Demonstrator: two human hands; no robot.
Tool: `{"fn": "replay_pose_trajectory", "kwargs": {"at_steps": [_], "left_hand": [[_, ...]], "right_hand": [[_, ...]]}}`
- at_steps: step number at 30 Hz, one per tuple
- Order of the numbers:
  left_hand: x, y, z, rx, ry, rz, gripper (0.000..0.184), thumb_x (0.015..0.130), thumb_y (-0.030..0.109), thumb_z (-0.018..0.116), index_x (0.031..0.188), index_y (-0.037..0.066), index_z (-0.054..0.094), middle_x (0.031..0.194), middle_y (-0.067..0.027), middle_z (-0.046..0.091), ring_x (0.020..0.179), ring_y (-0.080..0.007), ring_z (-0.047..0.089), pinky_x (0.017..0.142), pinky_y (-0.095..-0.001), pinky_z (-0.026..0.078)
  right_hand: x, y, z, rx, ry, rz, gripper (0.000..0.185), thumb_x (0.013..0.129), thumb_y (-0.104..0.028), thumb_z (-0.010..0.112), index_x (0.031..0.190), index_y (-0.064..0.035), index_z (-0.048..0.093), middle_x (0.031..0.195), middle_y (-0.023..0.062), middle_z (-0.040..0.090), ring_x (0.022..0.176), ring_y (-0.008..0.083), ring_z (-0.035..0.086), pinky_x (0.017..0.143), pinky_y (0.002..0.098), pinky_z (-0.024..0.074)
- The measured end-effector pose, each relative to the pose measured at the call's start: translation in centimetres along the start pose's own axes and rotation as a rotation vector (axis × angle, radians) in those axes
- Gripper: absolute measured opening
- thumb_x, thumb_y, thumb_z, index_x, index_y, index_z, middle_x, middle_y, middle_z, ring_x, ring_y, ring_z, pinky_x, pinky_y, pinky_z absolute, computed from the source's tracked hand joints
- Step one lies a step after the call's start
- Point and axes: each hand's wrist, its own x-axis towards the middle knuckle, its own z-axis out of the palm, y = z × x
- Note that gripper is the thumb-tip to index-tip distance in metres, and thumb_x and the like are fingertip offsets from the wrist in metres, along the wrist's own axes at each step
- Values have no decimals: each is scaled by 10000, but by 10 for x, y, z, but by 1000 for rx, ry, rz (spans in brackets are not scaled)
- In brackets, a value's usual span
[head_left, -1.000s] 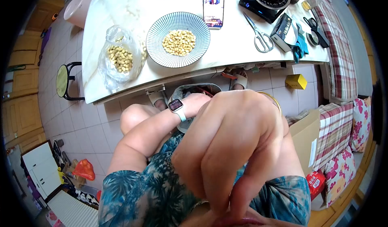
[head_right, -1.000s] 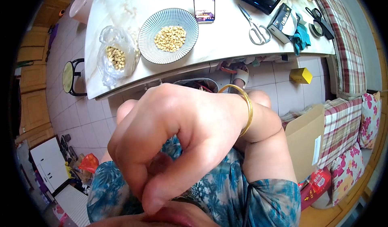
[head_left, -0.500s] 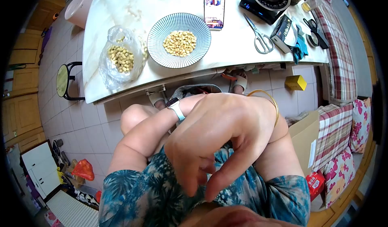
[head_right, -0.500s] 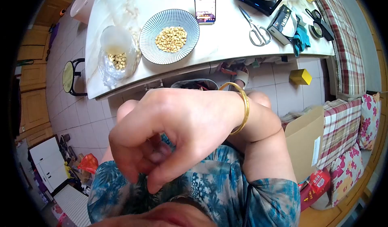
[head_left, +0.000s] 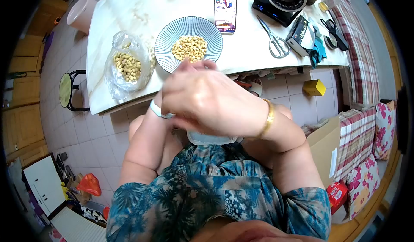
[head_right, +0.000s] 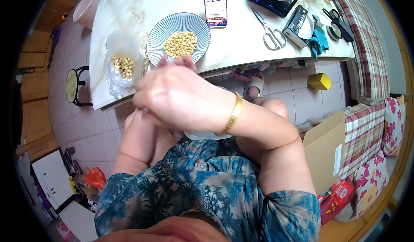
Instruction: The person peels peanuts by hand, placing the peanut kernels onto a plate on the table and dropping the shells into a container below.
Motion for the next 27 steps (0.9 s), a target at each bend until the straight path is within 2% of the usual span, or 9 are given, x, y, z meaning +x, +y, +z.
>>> {"fn": "replay_pose_trajectory", "kwargs": {"at_steps": [3,5,9,14,19,22,27], "left_hand": [[8,24,-7,-132,15,63,645,1027,574,448,1359,26,522,1310,-156,595,1226,-287,595,1074,-433,480],[11,34,-10,-151,16,76,655,1032,582,442,1369,25,516,1319,-153,592,1235,-283,592,1083,-432,478],[12,41,-18,-145,-57,132,657,1041,573,422,1388,20,497,1345,-156,586,1222,-268,604,1019,-425,522],[11,41,-24,-147,-24,119,677,1034,579,437,1407,16,482,1335,-159,592,1159,-254,636,957,-391,546],[10,45,-24,-144,-1,137,680,1033,567,451,1413,4,481,1326,-167,598,1142,-251,636,960,-377,542],[12,46,-27,-159,-16,139,671,1039,549,452,1412,-8,482,1320,-168,601,1144,-243,631,973,-371,533],[13,41,-32,-193,-120,91,609,1069,486,426,1407,-16,490,1296,-143,614,1138,-220,625,994,-366,517]], "right_hand": [[9,34,19,-393,110,2,158,706,-99,761,822,-39,671,944,101,635,1011,290,603,934,409,479],[11,64,31,-536,146,-17,130,700,-112,742,794,-53,673,931,95,631,1034,291,603,973,421,461],[10,93,36,-586,168,-6,84,704,-107,722,765,-68,679,928,86,634,1058,288,599,993,423,450],[12,98,39,-544,164,20,54,702,-108,724,745,-87,698,916,66,639,1030,274,598,958,402,464],[14,102,38,-518,163,42,36,723,-112,727,730,-93,697,913,57,641,1013,257,603,931,395,472],[15,105,38,-596,198,12,44,673,-135,689,679,-94,706,905,66,680,982,250,638,904,373,505],[15,114,37,-629,312,-56,60,712,-133,695,747,-84,699,857,56,665,930,238,638,849,379,509]]}}
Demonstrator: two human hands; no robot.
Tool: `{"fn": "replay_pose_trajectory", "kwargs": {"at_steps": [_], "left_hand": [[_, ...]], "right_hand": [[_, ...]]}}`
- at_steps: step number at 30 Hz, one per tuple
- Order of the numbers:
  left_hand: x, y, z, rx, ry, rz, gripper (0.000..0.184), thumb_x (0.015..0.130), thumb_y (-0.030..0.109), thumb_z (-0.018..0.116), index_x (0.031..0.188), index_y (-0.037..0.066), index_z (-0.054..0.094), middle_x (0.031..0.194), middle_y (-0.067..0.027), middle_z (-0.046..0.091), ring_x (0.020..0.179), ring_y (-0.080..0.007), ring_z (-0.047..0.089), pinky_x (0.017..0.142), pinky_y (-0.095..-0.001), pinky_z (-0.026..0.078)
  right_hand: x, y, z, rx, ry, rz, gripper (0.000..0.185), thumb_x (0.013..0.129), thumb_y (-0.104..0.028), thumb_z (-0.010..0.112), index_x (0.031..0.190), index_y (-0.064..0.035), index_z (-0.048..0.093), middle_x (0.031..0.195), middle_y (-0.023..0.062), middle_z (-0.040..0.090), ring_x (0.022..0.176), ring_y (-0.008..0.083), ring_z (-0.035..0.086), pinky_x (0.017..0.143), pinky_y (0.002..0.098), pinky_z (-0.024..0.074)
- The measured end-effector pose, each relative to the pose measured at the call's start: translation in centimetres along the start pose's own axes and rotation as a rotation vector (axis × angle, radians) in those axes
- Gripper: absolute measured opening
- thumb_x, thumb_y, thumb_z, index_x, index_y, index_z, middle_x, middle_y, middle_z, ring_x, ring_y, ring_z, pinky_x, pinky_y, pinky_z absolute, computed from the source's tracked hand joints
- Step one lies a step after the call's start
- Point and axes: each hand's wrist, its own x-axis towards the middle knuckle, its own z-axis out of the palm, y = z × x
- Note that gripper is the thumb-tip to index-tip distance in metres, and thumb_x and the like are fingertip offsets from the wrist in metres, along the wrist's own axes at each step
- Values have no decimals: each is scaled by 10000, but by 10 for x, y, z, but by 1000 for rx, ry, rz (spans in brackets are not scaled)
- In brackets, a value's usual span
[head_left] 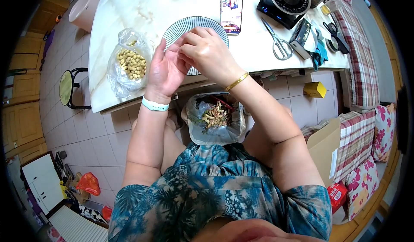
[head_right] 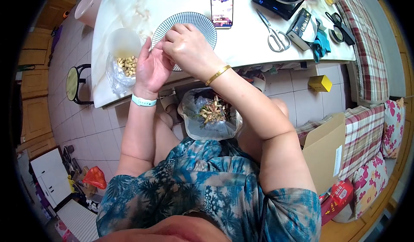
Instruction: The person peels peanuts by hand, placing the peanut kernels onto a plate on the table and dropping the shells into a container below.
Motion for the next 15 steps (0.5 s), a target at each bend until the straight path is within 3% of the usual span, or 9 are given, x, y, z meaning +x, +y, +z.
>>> {"fn": "replay_pose_trajectory", "kwargs": {"at_steps": [4,6,15], "left_hand": [[0,-6,-6,13,-56,-6,394,1110,341,375,1236,25,573,1179,-72,659,1099,-177,630,989,-383,518],[0,-8,-5,100,91,14,342,1111,317,386,1173,45,584,1122,-59,663,1075,-171,631,987,-386,519],[-1,-7,-7,105,129,43,359,1112,320,389,1209,29,577,1095,-71,652,1036,-180,633,978,-386,523]], "right_hand": [[-1,2,-1,13,7,54,68,733,-127,695,777,-75,695,825,62,659,897,244,634,820,379,508],[-2,2,1,45,15,82,65,744,-124,691,772,-65,693,791,68,648,870,252,628,798,379,511],[-2,1,2,104,-13,97,47,738,-83,685,734,-36,681,804,80,653,859,262,621,779,375,523]]}}
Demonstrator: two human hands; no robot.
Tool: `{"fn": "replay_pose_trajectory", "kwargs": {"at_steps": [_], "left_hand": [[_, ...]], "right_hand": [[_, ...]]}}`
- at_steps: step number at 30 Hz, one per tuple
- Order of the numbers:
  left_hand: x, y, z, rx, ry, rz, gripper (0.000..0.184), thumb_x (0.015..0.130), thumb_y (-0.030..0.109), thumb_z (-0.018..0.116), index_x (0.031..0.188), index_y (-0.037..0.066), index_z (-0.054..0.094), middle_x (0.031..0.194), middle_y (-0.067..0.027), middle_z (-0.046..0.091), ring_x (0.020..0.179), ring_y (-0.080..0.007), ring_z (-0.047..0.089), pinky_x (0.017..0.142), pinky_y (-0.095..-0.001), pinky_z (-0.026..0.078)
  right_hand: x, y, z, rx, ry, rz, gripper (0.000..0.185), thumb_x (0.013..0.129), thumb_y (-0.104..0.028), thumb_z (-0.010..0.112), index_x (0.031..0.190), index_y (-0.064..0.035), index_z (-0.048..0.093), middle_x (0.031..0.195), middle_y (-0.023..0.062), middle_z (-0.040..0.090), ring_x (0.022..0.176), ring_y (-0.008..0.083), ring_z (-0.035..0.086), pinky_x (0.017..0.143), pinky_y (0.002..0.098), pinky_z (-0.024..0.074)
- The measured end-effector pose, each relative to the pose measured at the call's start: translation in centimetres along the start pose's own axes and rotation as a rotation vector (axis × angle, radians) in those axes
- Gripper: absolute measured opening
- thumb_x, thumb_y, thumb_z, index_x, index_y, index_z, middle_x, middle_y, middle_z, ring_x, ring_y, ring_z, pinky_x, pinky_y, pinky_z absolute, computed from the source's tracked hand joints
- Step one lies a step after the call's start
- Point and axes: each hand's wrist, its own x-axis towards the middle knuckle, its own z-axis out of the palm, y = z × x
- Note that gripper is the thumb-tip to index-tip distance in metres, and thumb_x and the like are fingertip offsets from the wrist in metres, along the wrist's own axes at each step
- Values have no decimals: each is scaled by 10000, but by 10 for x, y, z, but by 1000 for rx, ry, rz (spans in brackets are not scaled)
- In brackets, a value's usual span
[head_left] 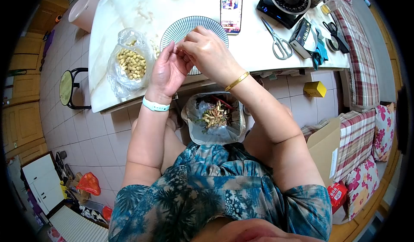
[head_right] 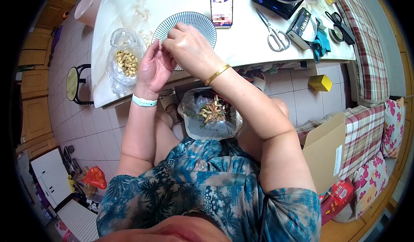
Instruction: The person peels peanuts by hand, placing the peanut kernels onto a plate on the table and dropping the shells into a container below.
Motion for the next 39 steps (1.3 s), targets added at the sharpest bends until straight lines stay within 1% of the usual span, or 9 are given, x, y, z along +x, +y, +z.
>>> {"fn": "replay_pose_trajectory", "kwargs": {"at_steps": [18,22,24,28,29,31,34,35,39], "left_hand": [[1,-6,11,30,129,-27,364,1116,336,363,1213,51,568,1116,-67,659,1005,-158,641,914,-341,537],[3,-2,-11,-41,27,-43,332,1102,289,385,1231,48,574,1127,-68,666,1025,-160,647,936,-352,536],[2,2,-17,66,-9,-25,300,1062,178,420,1267,13,562,1194,-105,655,1102,-189,646,988,-364,533],[5,-3,12,146,222,172,325,982,-12,445,1294,-70,519,1290,-203,598,1226,-289,614,1051,-373,540],[4,-1,9,147,223,169,325,982,-12,445,1294,-70,519,1290,-203,598,1226,-289,614,1051,-373,540],[5,3,0,95,110,167,367,975,-86,409,1335,-93,484,1360,-233,543,1322,-316,549,1092,-384,530],[7,2,-4,82,93,159,363,985,-94,378,1337,-103,465,1359,-244,536,1304,-331,564,1080,-388,544],[6,1,-4,91,100,149,363,988,-90,379,1342,-102,459,1359,-242,537,1298,-331,570,1073,-387,549],[6,-1,2,88,130,135,327,999,-33,391,1302,-92,498,1320,-250,582,1250,-326,608,1042,-381,559]], "right_hand": [[-4,3,14,-60,10,-67,70,697,-122,682,705,-60,649,788,63,615,855,252,611,727,377,515],[-1,-2,7,-2,57,-57,65,689,-105,689,714,-55,655,785,72,617,842,256,603,713,377,513],[0,-11,-6,131,-76,22,142,728,-70,745,852,-28,690,885,87,664,866,284,627,784,386,534],[-7,-38,-16,297,-288,-9,103,730,-101,755,766,-26,695,867,132,681,864,299,677,758,404,554],[-13,-46,-22,253,-504,64,97,731,-133,744,727,-46,703,810,118,687,852,304,685,715,400,568],[-34,-50,-4,188,-614,-39,91,747,-138,704,727,-50,715,783,119,704,827,306,698,683,400,581],[-66,-60,15,4,-855,-39,90,746,-115,670,736,-49,731,776,134,727,769,283,718,667,389,584],[-75,-62,25,-52,-1030,8,192,867,-201,626,851,-100,788,884,148,764,872,291,755,698,411,595],[-101,-63,42,-85,-1153,64,206,873,-218,629,882,-95,794,885,153,766,836,297,760,691,416,595]]}}
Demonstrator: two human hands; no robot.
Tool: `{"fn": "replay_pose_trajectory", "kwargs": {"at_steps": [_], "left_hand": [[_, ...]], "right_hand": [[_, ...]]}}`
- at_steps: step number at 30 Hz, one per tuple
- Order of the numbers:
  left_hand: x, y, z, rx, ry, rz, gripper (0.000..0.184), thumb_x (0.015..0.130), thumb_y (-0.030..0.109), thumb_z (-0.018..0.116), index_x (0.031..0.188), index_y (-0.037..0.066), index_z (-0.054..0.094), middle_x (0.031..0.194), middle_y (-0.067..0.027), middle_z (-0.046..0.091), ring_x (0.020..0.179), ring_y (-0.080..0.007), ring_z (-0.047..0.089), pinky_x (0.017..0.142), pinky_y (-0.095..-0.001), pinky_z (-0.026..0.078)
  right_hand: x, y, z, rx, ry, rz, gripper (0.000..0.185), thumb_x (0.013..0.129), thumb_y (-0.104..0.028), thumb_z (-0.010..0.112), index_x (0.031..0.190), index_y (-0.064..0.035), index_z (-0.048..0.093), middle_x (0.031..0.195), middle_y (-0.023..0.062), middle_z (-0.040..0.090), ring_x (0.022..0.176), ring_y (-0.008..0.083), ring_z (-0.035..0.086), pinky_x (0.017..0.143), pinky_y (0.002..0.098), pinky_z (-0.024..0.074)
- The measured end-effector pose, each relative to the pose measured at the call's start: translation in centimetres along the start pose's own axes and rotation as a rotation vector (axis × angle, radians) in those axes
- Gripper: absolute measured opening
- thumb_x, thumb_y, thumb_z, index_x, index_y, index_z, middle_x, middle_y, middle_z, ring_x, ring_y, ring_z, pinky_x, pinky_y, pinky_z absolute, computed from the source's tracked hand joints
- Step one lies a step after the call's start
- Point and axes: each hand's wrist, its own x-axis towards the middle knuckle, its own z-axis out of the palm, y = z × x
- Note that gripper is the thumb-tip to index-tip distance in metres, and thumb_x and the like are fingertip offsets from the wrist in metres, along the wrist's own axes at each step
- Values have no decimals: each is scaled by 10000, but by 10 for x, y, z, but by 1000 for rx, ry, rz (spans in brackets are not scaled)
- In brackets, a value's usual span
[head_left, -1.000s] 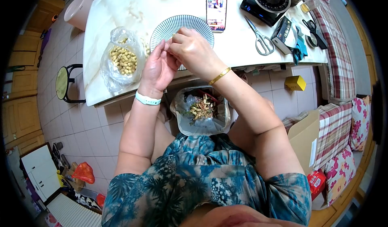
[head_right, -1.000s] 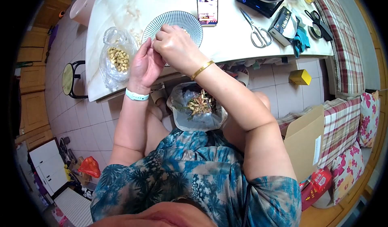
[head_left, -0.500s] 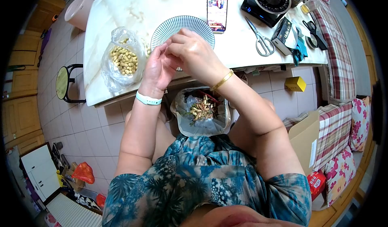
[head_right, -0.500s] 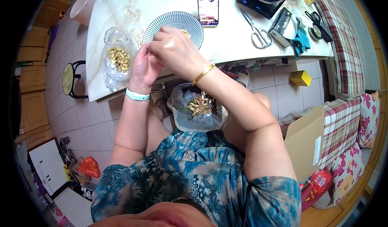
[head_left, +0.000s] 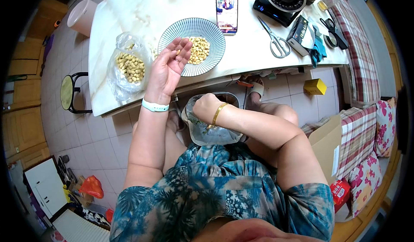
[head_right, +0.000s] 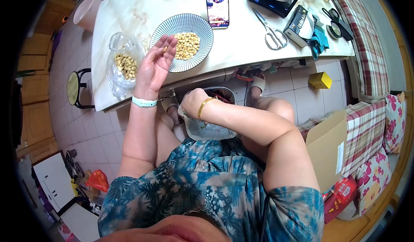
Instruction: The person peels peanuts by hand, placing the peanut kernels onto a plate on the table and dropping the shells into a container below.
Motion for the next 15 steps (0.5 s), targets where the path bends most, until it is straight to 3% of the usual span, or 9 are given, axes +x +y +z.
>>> {"fn": "replay_pose_trajectory", "kwargs": {"at_steps": [4,8,10,11,13,15], "left_hand": [[0,2,-1,-23,-28,-16,321,1018,25,409,1305,-90,499,1328,-254,580,1249,-333,608,1044,-390,554],[-1,1,0,17,13,-24,351,1049,102,395,1330,-87,492,1348,-253,574,1281,-337,582,1081,-419,522],[-4,-1,5,60,20,-23,376,1059,124,377,1354,-84,482,1376,-247,561,1313,-331,557,1116,-432,493],[-7,-5,9,87,28,-24,376,1072,153,361,1343,-69,498,1345,-225,588,1265,-303,587,1066,-400,518],[-10,-9,6,205,58,-34,421,1107,248,316,1346,-21,533,1315,-153,626,1158,-223,621,980,-349,523],[-16,-15,12,198,36,-61,434,1113,273,310,1351,-9,539,1304,-136,632,1138,-209,617,974,-351,509]], "right_hand": [[-1,9,-20,59,71,-9,193,853,-196,637,877,-76,786,867,158,762,829,308,760,690,425,596],[-12,25,-67,310,462,-119,138,806,-175,690,748,-53,719,748,155,717,722,338,722,657,441,586],[-22,30,-90,327,673,-41,155,800,-178,733,824,-47,653,798,136,697,715,347,692,622,443,558],[-18,34,-91,284,923,-42,147,797,-141,735,850,-40,642,867,138,674,751,334,692,605,422,553],[-22,44,-98,220,994,39,132,793,-96,724,869,-27,641,917,127,636,760,319,683,598,405,554],[-22,51,-96,191,1024,82,129,788,-86,718,874,-26,644,915,121,632,752,315,681,599,403,554]]}}
